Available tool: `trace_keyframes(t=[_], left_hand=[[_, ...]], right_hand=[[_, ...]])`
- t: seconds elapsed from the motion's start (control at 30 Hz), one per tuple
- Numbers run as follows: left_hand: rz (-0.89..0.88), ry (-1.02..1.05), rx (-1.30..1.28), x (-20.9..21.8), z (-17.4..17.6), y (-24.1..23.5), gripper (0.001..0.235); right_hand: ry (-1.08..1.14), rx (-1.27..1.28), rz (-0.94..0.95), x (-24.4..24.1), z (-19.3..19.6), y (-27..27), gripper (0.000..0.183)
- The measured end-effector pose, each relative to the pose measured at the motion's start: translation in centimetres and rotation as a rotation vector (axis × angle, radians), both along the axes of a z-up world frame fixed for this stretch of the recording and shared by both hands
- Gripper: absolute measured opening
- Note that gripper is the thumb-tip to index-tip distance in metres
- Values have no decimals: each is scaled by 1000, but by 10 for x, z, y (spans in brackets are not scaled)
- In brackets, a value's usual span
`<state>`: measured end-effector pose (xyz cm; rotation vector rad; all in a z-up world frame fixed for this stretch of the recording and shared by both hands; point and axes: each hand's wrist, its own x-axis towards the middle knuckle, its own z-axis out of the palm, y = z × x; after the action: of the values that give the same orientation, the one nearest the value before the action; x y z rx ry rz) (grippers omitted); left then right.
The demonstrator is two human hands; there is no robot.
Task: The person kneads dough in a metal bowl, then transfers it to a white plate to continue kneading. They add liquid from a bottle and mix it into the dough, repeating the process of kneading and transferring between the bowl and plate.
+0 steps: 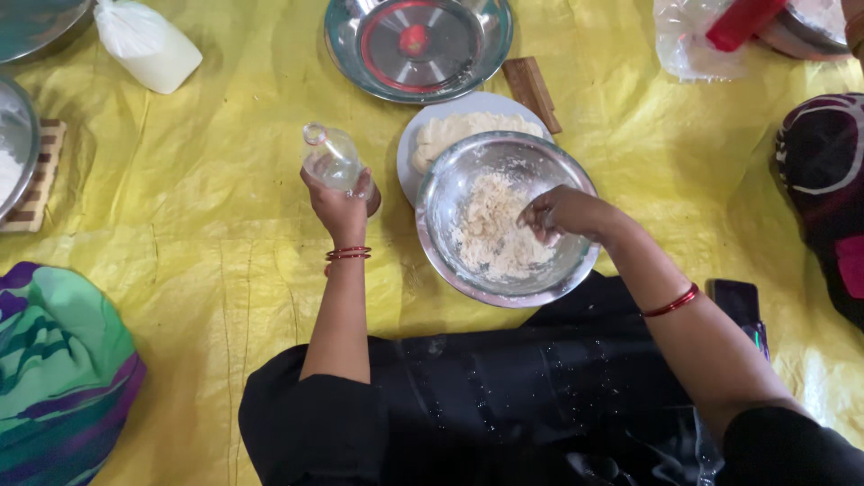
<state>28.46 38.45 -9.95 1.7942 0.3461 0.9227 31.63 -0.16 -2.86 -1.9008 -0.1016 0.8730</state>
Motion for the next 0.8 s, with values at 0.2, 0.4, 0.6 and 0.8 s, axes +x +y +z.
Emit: trace_keyframes(t=[0.2, 0.4, 0.6, 0.8], left_hand=[[60, 155, 60, -6, -8, -5, 89], [66, 315, 66, -8, -22, 1, 96], [71, 454, 53, -13, -23, -4, 102], [-28, 901, 190, -44, 22, -30, 99]], right_hand=[[-325, 72, -172, -2, 9, -20, 22], [-529, -811, 184, -23, -24, -11, 46], [-604, -552, 80, -29, -52, 25, 39], [-763, -808, 172, 9, -54, 43, 50]])
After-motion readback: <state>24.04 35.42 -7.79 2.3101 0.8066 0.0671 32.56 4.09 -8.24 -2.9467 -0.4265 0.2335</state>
